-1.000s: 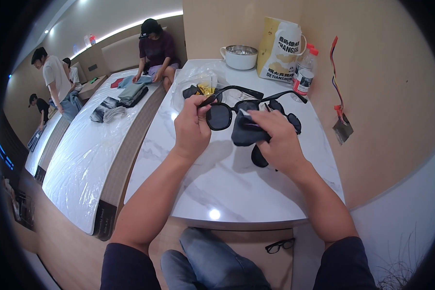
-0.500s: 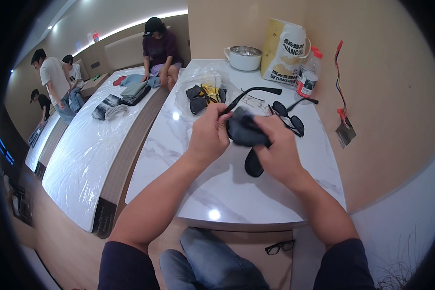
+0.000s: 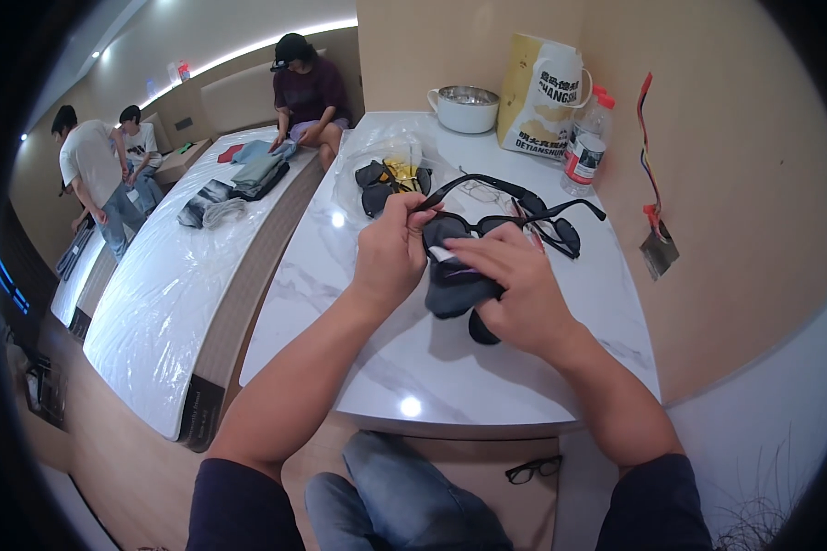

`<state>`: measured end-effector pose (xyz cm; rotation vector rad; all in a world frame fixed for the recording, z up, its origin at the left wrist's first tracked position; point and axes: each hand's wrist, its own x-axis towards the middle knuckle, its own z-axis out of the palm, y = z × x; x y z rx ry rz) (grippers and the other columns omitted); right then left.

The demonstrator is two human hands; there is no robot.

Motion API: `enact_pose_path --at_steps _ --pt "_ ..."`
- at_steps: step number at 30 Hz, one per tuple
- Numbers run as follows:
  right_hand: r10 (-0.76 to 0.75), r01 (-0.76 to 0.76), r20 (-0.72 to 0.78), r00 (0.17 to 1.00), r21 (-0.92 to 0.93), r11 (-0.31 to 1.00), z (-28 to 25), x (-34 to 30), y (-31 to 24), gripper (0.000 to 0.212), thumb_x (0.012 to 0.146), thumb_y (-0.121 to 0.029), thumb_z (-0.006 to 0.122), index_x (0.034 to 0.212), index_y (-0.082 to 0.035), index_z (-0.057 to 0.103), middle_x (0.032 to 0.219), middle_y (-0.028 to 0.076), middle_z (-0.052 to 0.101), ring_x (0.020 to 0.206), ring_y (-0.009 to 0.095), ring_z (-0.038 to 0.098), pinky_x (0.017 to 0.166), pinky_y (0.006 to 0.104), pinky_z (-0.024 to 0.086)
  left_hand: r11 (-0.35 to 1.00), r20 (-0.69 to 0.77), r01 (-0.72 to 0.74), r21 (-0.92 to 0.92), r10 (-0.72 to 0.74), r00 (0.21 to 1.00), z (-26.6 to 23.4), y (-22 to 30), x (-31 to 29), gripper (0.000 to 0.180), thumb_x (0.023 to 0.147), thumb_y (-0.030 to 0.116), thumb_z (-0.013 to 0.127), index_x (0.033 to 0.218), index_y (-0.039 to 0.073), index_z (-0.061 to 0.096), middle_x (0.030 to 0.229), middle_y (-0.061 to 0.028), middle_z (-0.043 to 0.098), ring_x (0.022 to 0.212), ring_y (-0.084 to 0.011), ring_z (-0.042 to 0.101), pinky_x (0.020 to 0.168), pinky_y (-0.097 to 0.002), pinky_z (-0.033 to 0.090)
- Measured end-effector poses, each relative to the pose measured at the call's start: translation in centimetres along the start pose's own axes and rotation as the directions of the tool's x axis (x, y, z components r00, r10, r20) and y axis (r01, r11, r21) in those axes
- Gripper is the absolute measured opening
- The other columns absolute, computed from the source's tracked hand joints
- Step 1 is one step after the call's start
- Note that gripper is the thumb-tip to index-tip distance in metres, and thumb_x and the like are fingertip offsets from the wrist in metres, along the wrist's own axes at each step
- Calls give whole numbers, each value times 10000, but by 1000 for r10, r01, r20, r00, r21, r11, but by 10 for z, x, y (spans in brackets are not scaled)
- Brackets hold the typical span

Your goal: The person cleans sunglasses and glasses by wiping their lenses with a cloth by hand.

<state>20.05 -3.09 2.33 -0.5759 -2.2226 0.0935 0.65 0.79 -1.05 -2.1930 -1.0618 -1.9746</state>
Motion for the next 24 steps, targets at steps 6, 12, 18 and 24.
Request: enact_pose_path --at_steps 6,12,18,24 --pt "21 -22 -114 993 -9 1000 4 3 0 568 602 120 628 1160 18 666 1191 132 686 1028 343 591 883 376 528 998 -8 -15 59 15 1000 2 -1 -3 94 985 5 562 1078 -4 555 933 -167 738 829 -308 742 673 -372 574" --pt "120 -118 -45 992 51 992 0 2 0 605 583 121 608 1177 20 659 1185 136 686 1043 354 586 913 397 517 998 -18 -11 58 12 1000 0 3 2 115 977 6 564 1092 15 563 930 -143 745 820 -305 741 661 -382 572" --pt "1 -2 10 1000 63 998 3 5 -2 596 614 129 589 1187 -10 669 1161 153 692 1091 355 582 922 394 511 998 71 31 49 -34 997 -2 -1 -1 80 1017 0 510 1093 1 535 954 -127 753 828 -214 735 752 -302 573" --pt "88 -87 -134 987 9 996 2 0 10 554 629 143 578 1168 39 652 1156 152 689 1054 366 626 923 396 528 999 55 19 31 -21 998 1 6 2 112 984 18 556 1095 14 558 909 -138 746 848 -299 744 671 -378 573"
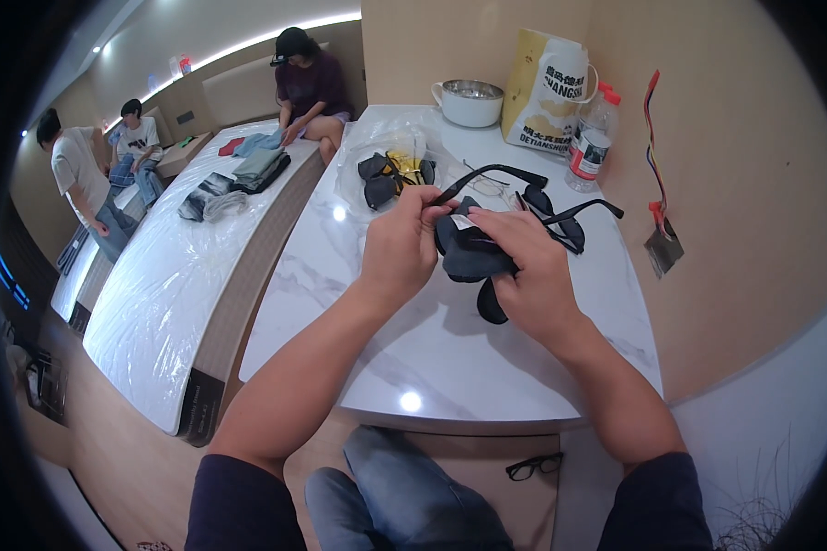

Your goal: The person cleans sunglasses and glasses by wiping their lenses with a cloth by hand.

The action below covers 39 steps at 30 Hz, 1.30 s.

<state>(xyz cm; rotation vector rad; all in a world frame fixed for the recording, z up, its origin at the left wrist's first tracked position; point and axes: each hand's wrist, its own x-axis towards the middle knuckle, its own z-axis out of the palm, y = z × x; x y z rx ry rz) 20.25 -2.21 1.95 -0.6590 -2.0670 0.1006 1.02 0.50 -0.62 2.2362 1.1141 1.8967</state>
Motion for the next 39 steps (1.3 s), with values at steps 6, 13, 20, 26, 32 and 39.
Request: enact_pose_path --at_steps 6,13,20,26,32,39 --pt "-16 6 135 991 80 997 2 0 -10 532 636 124 620 1157 21 649 1193 155 676 1081 349 637 943 386 527 1000 52 31 -3 -31 998 -3 -5 -2 68 1027 44 532 1077 -2 534 952 -116 754 797 -191 724 745 -293 564" --pt "-84 84 88 993 5 996 5 -3 -8 554 621 95 652 1167 -3 659 1185 154 679 1094 352 639 985 415 505 999 44 17 -50 -15 999 -1 -2 -2 93 985 31 572 1070 0 548 912 -143 746 851 -296 743 672 -371 570" --pt "-116 117 32 993 -32 993 4 0 -5 571 620 104 658 1176 -29 663 1163 132 688 1112 339 639 1000 415 495 999 29 -10 -42 12 1000 1 0 1 75 997 28 545 1065 -3 540 922 -134 751 847 -292 745 685 -356 576" --pt "-16 9 110 994 58 998 1 -2 -5 556 634 110 640 1178 -3 652 1181 180 675 1147 365 627 1012 414 495 1000 12 6 -11 -6 1000 -3 -5 0 91 995 17 540 1084 2 542 929 -144 751 830 -288 748 678 -352 575" --pt "-40 29 188 981 62 998 -2 0 -12 562 639 123 644 1183 -18 661 1251 172 650 1172 363 616 1040 424 479 1000 36 30 -7 -30 999 -8 -5 2 66 977 7 562 1043 1 556 907 -146 745 831 -288 746 684 -353 575" --pt "6 -20 151 989 91 996 1 -1 -12 487 681 79 660 1161 -8 666 1184 179 679 1114 346 646 963 389 525 1000 51 7 -1 -7 999 -5 -6 1 92 972 0 557 1064 3 549 912 -136 750 820 -302 741 669 -362 568"
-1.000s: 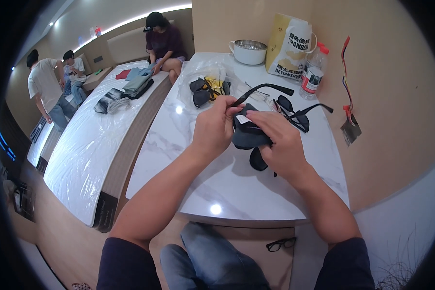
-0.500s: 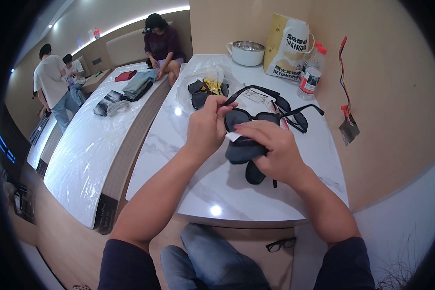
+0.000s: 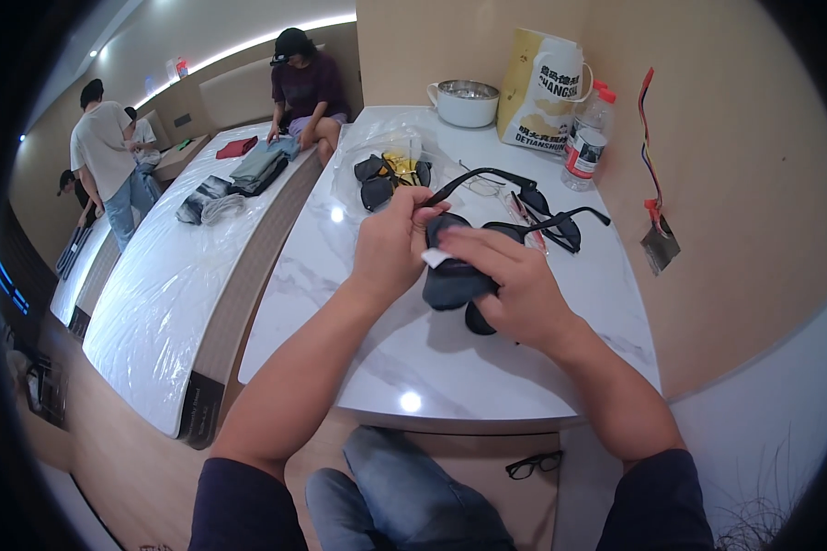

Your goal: The person cleans sunglasses and glasses by wiping their lenses with a cloth by hand.

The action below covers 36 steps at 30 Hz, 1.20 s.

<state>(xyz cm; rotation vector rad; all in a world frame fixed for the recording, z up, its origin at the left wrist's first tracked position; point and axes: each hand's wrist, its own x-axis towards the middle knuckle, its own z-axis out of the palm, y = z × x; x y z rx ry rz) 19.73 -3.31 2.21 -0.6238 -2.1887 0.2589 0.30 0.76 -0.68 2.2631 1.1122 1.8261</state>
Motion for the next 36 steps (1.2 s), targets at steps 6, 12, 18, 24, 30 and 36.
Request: enact_pose_path --at_steps 6,12,18,24,30,36 --pt "-26 19 -87 996 -79 997 1 1 7 486 675 69 664 1152 -22 682 1219 162 673 1112 339 655 967 387 529 1000 1 -12 23 12 1000 1 9 2 46 1016 38 534 1042 0 532 935 -119 764 744 -209 733 687 -291 568" --pt "-28 -1 170 985 168 986 -10 -2 6 504 598 18 622 1095 -23 696 1092 152 711 1029 342 667 916 388 534 994 -163 91 61 -80 983 -9 -2 10 84 1030 75 515 1043 -6 530 908 -129 759 719 -199 699 677 -294 536" --pt "166 -164 288 943 -31 986 -2 -5 8 509 723 -133 701 1201 12 605 1146 214 650 1106 381 607 997 404 479 821 -137 357 -445 -457 879 -14 -42 13 264 1101 242 425 1041 -5 497 1007 -145 743 890 -184 691 779 -280 530" --pt "375 -345 -67 924 275 898 2 -2 18 659 906 -344 736 1339 -10 370 1338 192 567 1262 280 549 1060 401 430 508 290 562 -653 -518 805 -4 -1 15 268 1085 324 454 1038 61 473 1099 -167 717 1003 -230 714 846 -327 581" --pt "372 -191 -181 911 614 766 9 2 20 269 972 -72 639 1178 -47 468 1208 142 642 1077 193 638 933 334 502 508 535 659 -554 -389 750 3 1 4 230 1070 271 508 1130 50 527 1049 -63 694 967 -148 688 848 -281 563" --pt "344 -240 -337 876 314 918 -7 3 15 121 988 -33 559 1092 -11 501 1049 146 687 907 190 673 846 315 521 830 205 415 -371 -363 909 1 0 5 286 1078 244 486 1272 37 443 1158 -91 610 1019 -161 639 897 -310 509"
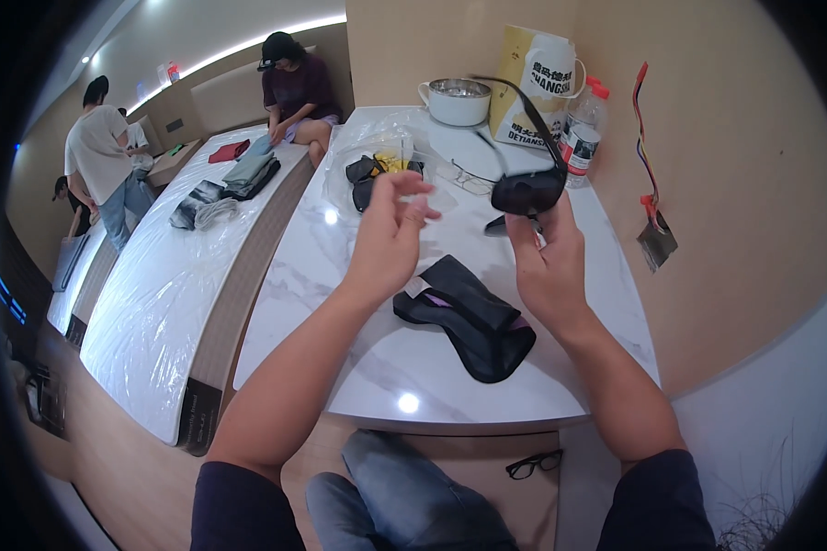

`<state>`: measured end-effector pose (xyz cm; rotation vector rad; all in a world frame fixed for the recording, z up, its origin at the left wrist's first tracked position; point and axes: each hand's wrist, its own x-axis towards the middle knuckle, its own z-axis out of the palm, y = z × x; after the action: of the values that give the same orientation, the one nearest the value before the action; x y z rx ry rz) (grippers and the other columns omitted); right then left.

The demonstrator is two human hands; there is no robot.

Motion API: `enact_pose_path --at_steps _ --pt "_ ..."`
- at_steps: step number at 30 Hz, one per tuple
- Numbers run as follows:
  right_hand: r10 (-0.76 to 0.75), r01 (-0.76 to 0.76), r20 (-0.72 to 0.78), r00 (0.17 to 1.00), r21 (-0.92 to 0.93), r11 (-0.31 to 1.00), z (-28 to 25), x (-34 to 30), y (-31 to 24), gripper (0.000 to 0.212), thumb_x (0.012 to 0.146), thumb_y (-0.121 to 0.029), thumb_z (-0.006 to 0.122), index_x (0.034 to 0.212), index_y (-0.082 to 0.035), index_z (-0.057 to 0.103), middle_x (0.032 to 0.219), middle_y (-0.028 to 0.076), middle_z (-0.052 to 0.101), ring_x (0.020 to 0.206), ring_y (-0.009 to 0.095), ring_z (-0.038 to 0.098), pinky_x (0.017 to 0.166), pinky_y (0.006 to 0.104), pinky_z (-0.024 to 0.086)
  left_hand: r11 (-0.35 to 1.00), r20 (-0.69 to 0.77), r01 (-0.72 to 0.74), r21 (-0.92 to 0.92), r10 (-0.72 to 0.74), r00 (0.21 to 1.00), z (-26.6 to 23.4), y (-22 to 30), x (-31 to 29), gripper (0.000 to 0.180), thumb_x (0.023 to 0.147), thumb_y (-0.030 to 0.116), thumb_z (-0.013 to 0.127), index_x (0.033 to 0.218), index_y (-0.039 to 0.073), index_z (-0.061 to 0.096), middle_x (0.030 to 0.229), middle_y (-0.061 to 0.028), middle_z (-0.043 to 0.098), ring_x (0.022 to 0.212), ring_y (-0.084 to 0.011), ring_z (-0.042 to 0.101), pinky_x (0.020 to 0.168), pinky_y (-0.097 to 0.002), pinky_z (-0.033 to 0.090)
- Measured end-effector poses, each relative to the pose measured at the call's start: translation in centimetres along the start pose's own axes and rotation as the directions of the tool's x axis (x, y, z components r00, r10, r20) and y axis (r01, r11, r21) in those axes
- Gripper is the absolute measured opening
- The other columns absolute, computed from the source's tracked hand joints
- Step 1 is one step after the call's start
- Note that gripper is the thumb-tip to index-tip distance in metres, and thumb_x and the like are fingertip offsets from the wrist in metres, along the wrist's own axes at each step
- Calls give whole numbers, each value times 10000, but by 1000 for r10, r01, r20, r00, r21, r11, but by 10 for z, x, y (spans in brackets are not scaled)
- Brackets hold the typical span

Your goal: The person cleans sunglasses and glasses by wiping their lenses with a cloth by hand.

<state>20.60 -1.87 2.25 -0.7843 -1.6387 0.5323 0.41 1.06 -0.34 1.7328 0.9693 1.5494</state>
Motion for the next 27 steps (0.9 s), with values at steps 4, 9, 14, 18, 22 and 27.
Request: enact_pose_path --at_steps 4,9,14,18,22,27 --pt "-7 48 105 994 -387 921 -7 1 -5 201 950 -47 559 1144 -2 532 1044 167 667 927 293 653 1000 414 447 978 -221 -192 84 206 953 -9 11 4 336 1049 169 496 1352 31 452 1346 -157 516 1206 -238 537 996 -361 423" --pt "-145 328 332 932 -605 726 -5 -3 -3 291 922 -12 543 1212 -5 518 1158 144 656 1295 309 509 1160 577 218 800 -3 -494 340 526 850 -9 29 5 342 1003 124 548 1339 64 557 1417 -131 499 1314 -347 445 1130 -421 289" --pt "-98 348 383 919 -667 659 -10 1 -1 566 812 112 530 1364 0 479 1201 114 655 1430 284 386 1175 603 145 698 369 -552 457 416 831 -16 29 4 206 957 116 583 1146 66 650 1224 -45 648 1299 -300 493 1130 -430 277" --pt "-100 337 373 923 -650 681 -11 4 -6 641 753 168 517 1369 -6 499 1203 115 657 1438 273 382 1181 592 133 778 447 -505 372 327 833 -19 25 1 115 954 126 618 1026 37 630 964 -99 647 1066 -289 580 1076 -438 315" --pt "-152 393 400 904 -637 663 -14 3 0 535 746 158 532 1252 -15 546 1243 119 639 1414 284 407 1179 578 153 847 445 -422 322 258 857 -14 31 -2 142 987 167 588 991 31 628 893 -119 629 940 -305 581 1036 -434 343" --pt "-340 406 223 914 -539 738 -7 1 -16 373 767 19 642 1130 -26 568 1197 135 597 1187 335 532 1094 524 295 931 212 -211 298 150 966 -14 32 4 190 1013 172 539 964 -2 595 816 -143 616 798 -296 593 783 -356 459"
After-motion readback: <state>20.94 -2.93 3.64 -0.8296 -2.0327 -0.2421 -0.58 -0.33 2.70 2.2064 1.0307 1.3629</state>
